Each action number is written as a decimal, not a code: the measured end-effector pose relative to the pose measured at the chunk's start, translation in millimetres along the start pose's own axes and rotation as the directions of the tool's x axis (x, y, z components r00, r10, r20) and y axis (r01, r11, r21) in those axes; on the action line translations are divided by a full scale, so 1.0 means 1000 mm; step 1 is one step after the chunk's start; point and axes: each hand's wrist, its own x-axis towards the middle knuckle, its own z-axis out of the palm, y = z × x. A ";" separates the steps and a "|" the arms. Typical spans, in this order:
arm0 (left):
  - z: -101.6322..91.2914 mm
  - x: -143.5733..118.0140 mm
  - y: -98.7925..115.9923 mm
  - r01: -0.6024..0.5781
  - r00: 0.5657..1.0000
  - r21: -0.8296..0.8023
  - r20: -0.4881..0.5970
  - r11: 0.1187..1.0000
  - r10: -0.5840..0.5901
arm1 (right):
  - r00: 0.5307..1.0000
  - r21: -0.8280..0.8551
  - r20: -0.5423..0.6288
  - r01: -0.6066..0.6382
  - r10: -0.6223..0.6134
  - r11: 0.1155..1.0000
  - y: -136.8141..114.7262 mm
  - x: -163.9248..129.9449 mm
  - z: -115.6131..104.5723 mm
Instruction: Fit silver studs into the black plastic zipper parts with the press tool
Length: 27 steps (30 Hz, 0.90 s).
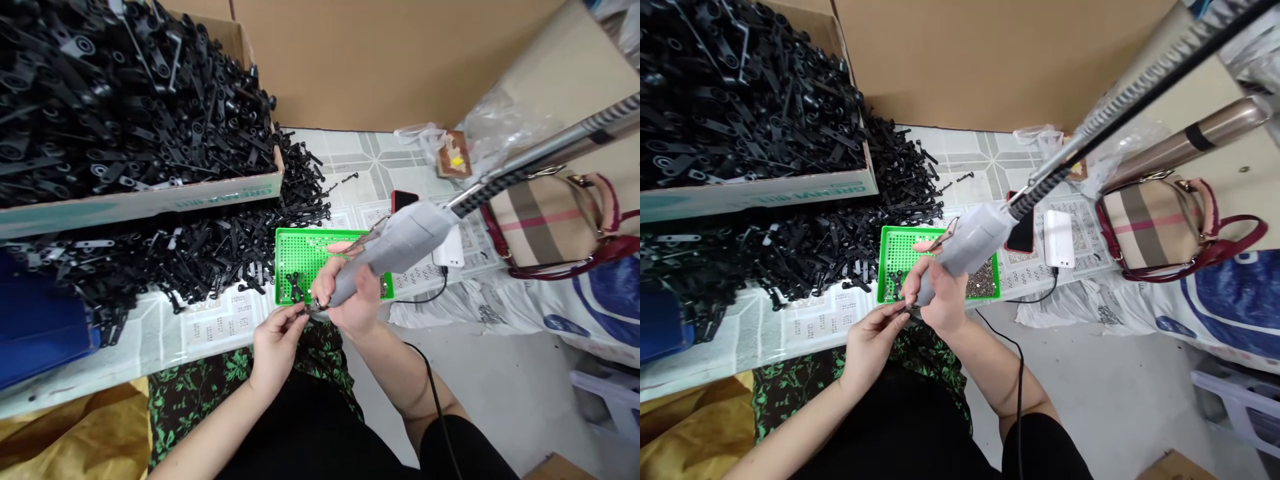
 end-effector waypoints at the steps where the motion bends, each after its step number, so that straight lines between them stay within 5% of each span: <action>1: -0.001 0.000 -0.001 -0.015 1.000 0.015 0.005 1.000 0.015 | 1.000 -0.011 -0.002 -0.013 0.013 1.000 0.002 0.000 0.001; 9: -0.001 0.003 0.006 -0.065 0.998 0.040 -0.006 0.997 0.065 | 1.000 -0.032 0.017 0.003 -0.003 0.999 0.013 0.001 0.002; 27: 0.002 0.005 0.012 0.065 0.997 -0.030 -0.044 0.997 -0.067 | 0.989 -0.038 0.137 0.053 -0.047 0.998 0.020 -0.003 -0.005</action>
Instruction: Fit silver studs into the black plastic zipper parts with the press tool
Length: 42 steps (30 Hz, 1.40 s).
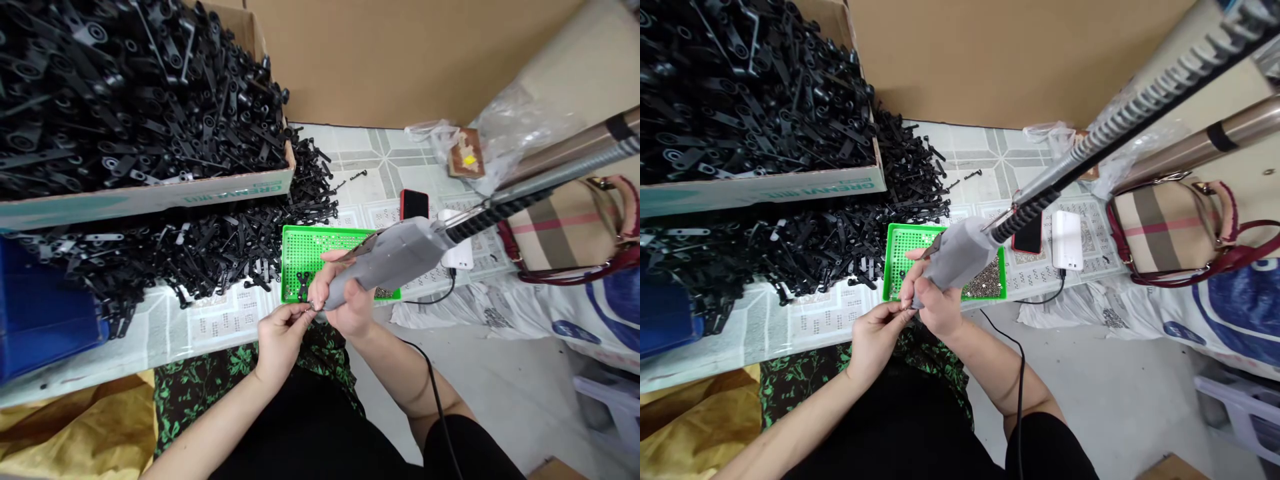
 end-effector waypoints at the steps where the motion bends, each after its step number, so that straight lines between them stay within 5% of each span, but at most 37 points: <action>1: 0.000 -0.001 0.001 0.011 1.000 -0.011 0.001 1.000 -0.011 | 1.000 -0.003 0.006 0.006 -0.006 1.000 -0.001 0.000 -0.001; 10: 0.003 -0.009 0.005 0.243 0.967 -0.320 0.004 0.916 -0.255 | 0.986 -0.086 -0.103 0.120 -0.129 0.989 -0.020 0.001 -0.003; 15: 0.005 -0.004 0.007 0.376 0.921 -0.309 0.024 0.874 -0.388 | 0.990 -0.093 -0.094 0.099 -0.108 0.991 -0.010 -0.003 -0.002; 42: 0.000 0.007 0.011 0.447 0.894 -0.300 0.128 0.843 -0.429 | 0.984 -0.157 0.022 0.178 -0.177 0.971 0.004 -0.005 -0.003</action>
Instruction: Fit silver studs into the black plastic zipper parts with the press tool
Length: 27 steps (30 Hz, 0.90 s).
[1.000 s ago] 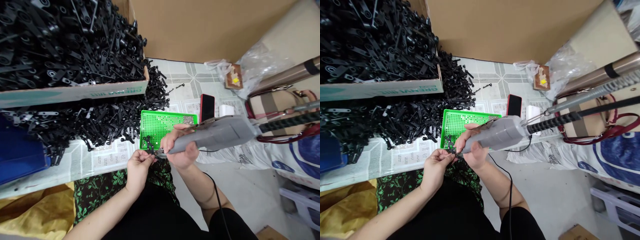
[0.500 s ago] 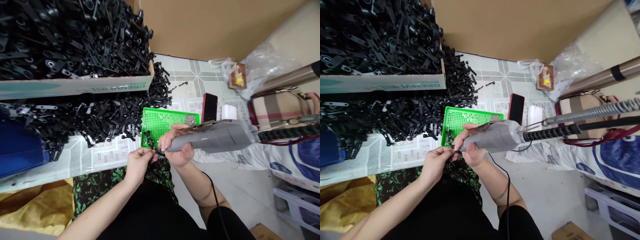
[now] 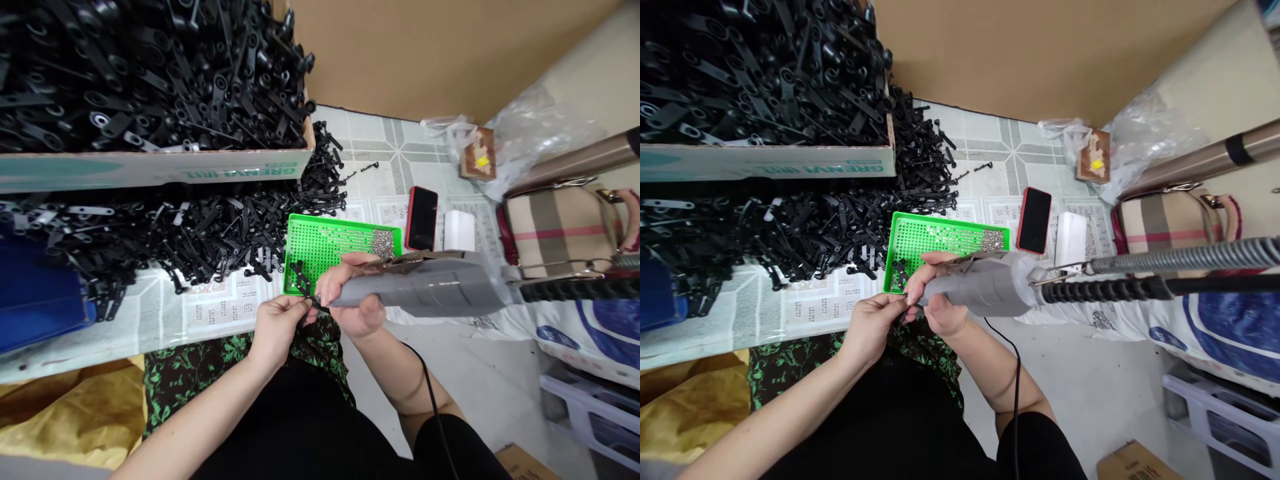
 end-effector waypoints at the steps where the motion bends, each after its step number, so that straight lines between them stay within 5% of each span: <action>1: 0.000 0.000 0.000 0.000 1.000 0.000 0.001 1.000 0.000 | 1.000 -0.010 -0.003 0.001 -0.001 1.000 0.000 0.000 0.000; 21: -0.004 0.003 -0.004 -0.011 0.999 0.013 0.036 1.000 0.011 | 0.998 0.019 0.063 0.028 -0.030 0.999 0.001 -0.002 -0.001; 27: -0.007 0.004 -0.006 -0.080 0.994 0.044 0.077 0.996 0.077 | 0.982 -0.045 0.182 0.059 -0.049 0.997 0.004 -0.008 0.000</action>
